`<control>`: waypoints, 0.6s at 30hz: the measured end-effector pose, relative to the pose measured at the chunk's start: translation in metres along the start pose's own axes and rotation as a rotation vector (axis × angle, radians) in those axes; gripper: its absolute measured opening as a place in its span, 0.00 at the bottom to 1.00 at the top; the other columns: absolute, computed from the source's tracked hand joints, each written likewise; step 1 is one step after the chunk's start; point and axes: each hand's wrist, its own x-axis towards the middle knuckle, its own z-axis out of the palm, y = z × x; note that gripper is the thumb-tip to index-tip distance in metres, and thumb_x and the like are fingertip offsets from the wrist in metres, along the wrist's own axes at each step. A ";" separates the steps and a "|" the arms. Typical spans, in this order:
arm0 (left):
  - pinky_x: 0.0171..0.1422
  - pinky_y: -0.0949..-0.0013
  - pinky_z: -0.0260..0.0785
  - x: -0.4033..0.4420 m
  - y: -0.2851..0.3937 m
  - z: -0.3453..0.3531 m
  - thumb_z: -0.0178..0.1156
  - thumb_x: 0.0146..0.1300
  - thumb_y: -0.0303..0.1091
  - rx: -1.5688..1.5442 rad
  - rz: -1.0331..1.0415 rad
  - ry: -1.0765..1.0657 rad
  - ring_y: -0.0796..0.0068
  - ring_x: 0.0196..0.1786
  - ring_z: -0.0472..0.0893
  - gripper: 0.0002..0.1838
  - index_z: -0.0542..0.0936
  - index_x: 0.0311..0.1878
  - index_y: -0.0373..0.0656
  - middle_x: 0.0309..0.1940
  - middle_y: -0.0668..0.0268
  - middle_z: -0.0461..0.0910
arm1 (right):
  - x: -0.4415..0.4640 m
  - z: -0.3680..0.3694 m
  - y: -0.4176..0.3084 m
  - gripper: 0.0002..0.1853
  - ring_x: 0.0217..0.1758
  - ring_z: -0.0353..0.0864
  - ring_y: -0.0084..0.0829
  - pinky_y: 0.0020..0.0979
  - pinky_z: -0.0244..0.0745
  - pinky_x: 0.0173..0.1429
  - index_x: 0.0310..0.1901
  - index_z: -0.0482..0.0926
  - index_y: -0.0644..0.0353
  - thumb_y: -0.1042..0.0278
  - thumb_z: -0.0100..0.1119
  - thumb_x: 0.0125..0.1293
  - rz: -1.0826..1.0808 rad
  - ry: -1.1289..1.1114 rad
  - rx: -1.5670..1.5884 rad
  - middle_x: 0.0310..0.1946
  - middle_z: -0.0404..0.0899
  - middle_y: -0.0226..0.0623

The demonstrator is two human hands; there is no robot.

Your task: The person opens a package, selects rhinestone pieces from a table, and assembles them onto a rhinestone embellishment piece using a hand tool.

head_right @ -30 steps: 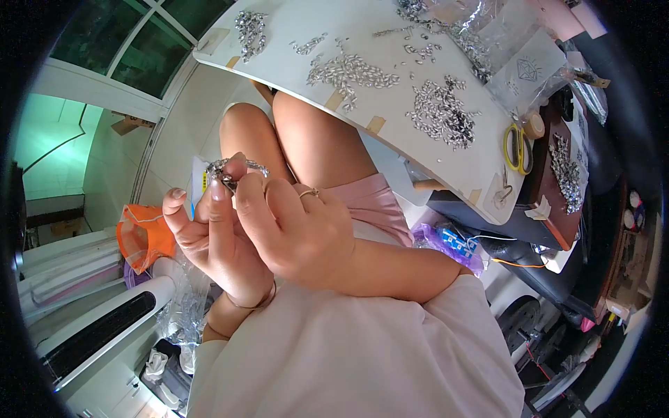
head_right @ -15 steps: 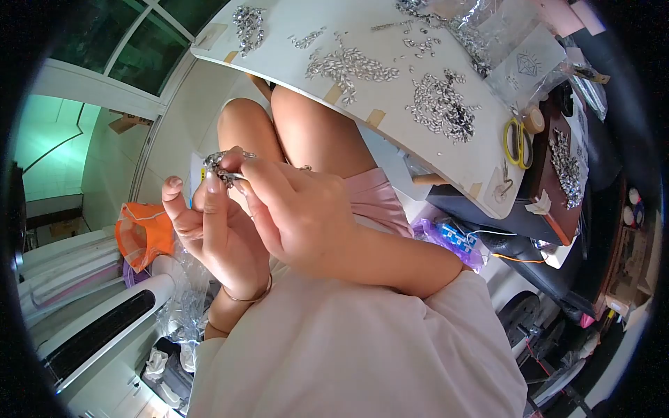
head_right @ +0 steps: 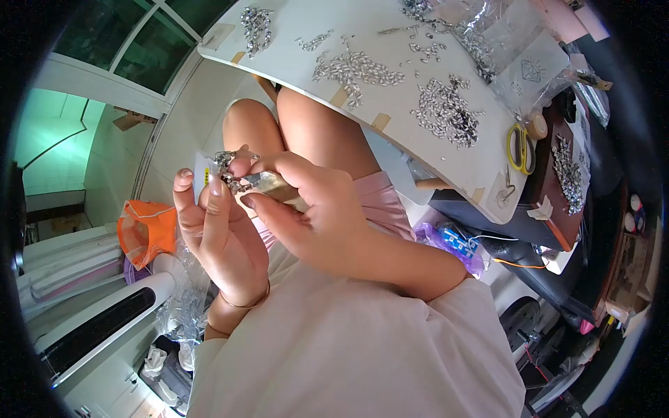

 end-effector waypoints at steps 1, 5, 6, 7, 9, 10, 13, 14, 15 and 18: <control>0.50 0.69 0.66 0.000 0.000 0.000 0.48 0.65 0.25 0.002 0.004 0.001 0.71 0.44 0.75 0.12 0.63 0.51 0.45 0.38 0.55 0.78 | 0.001 0.000 0.000 0.08 0.29 0.79 0.14 0.18 0.72 0.32 0.40 0.74 0.69 0.79 0.57 0.58 -0.008 -0.007 0.001 0.32 0.82 0.37; 0.51 0.68 0.66 0.000 0.002 0.004 0.48 0.65 0.26 -0.013 -0.027 0.033 0.68 0.46 0.76 0.11 0.64 0.50 0.45 0.38 0.53 0.78 | 0.001 -0.001 0.002 0.07 0.31 0.80 0.15 0.17 0.73 0.33 0.38 0.75 0.70 0.79 0.57 0.58 -0.003 -0.021 0.052 0.30 0.82 0.37; 0.52 0.68 0.65 -0.001 0.003 0.004 0.48 0.65 0.26 -0.022 -0.047 0.046 0.67 0.46 0.76 0.10 0.64 0.50 0.45 0.38 0.53 0.78 | 0.001 -0.001 0.001 0.06 0.31 0.80 0.16 0.17 0.73 0.33 0.37 0.75 0.70 0.79 0.57 0.58 0.007 -0.021 0.077 0.30 0.82 0.37; 0.52 0.68 0.66 0.000 0.004 0.005 0.48 0.65 0.27 -0.022 -0.075 0.062 0.67 0.46 0.76 0.10 0.64 0.49 0.45 0.38 0.53 0.78 | 0.000 -0.002 0.000 0.06 0.31 0.80 0.15 0.17 0.73 0.33 0.37 0.75 0.70 0.79 0.56 0.58 0.022 -0.023 0.070 0.29 0.82 0.36; 0.52 0.68 0.66 0.001 0.006 0.007 0.48 0.65 0.27 -0.022 -0.130 0.092 0.66 0.47 0.76 0.10 0.65 0.49 0.45 0.38 0.52 0.78 | 0.000 -0.004 -0.004 0.06 0.31 0.80 0.15 0.17 0.73 0.33 0.37 0.75 0.71 0.79 0.56 0.58 0.053 -0.026 0.056 0.29 0.82 0.36; 0.52 0.68 0.66 0.001 0.005 0.006 0.48 0.65 0.27 -0.033 -0.139 0.083 0.66 0.47 0.76 0.10 0.65 0.50 0.45 0.38 0.52 0.78 | -0.001 -0.005 -0.007 0.06 0.31 0.77 0.14 0.16 0.70 0.33 0.38 0.75 0.70 0.80 0.56 0.59 0.086 -0.044 0.051 0.29 0.80 0.34; 0.51 0.67 0.68 0.004 0.002 0.003 0.50 0.65 0.26 -0.099 -0.185 0.061 0.65 0.46 0.77 0.13 0.63 0.51 0.45 0.36 0.54 0.79 | -0.002 -0.008 -0.011 0.05 0.31 0.71 0.10 0.14 0.64 0.33 0.38 0.73 0.67 0.81 0.55 0.60 0.140 -0.072 0.032 0.31 0.77 0.30; 0.51 0.66 0.69 0.005 0.002 0.000 0.51 0.64 0.26 -0.143 -0.215 0.059 0.64 0.46 0.78 0.15 0.62 0.52 0.45 0.35 0.56 0.81 | -0.002 -0.009 -0.010 0.05 0.31 0.71 0.10 0.14 0.64 0.32 0.38 0.73 0.67 0.81 0.55 0.60 0.129 -0.065 0.023 0.30 0.77 0.30; 0.50 0.66 0.71 0.005 0.002 -0.001 0.53 0.63 0.25 -0.187 -0.244 0.058 0.63 0.47 0.79 0.17 0.61 0.53 0.46 0.34 0.58 0.82 | -0.003 -0.009 -0.009 0.05 0.30 0.70 0.10 0.14 0.63 0.31 0.38 0.73 0.67 0.81 0.55 0.60 0.118 -0.058 0.013 0.30 0.77 0.30; 0.49 0.68 0.71 0.007 0.004 -0.002 0.53 0.63 0.24 -0.100 -0.319 0.017 0.66 0.47 0.79 0.16 0.62 0.52 0.46 0.38 0.54 0.81 | -0.001 -0.008 -0.004 0.07 0.32 0.80 0.15 0.17 0.73 0.32 0.38 0.74 0.71 0.79 0.56 0.59 0.038 -0.019 0.010 0.30 0.81 0.37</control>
